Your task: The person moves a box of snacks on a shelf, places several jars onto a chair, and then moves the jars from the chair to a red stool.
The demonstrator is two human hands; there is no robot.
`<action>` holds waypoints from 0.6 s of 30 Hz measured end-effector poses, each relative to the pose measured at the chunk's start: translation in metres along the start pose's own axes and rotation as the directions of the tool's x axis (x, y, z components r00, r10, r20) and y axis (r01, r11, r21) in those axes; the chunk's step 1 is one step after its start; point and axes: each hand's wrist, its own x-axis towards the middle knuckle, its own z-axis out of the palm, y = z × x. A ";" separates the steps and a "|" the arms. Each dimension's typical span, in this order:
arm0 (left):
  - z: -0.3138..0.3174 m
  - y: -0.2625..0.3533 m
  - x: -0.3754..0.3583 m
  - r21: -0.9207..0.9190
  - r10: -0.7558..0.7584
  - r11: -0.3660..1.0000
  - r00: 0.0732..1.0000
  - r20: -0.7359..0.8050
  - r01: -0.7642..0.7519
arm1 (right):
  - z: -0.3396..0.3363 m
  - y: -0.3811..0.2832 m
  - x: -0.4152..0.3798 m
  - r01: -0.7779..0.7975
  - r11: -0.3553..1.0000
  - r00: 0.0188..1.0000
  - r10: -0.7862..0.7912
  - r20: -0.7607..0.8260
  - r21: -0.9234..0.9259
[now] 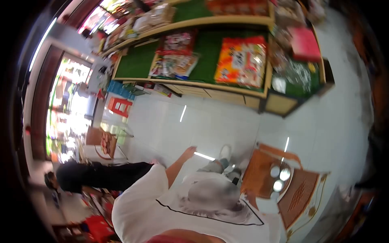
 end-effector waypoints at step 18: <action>-0.127 -0.257 -0.106 -0.637 -0.628 0.564 0.774 0.082 0.525 | 0.322 -0.319 0.112 0.481 0.435 0.844 -0.465 0.268 -0.761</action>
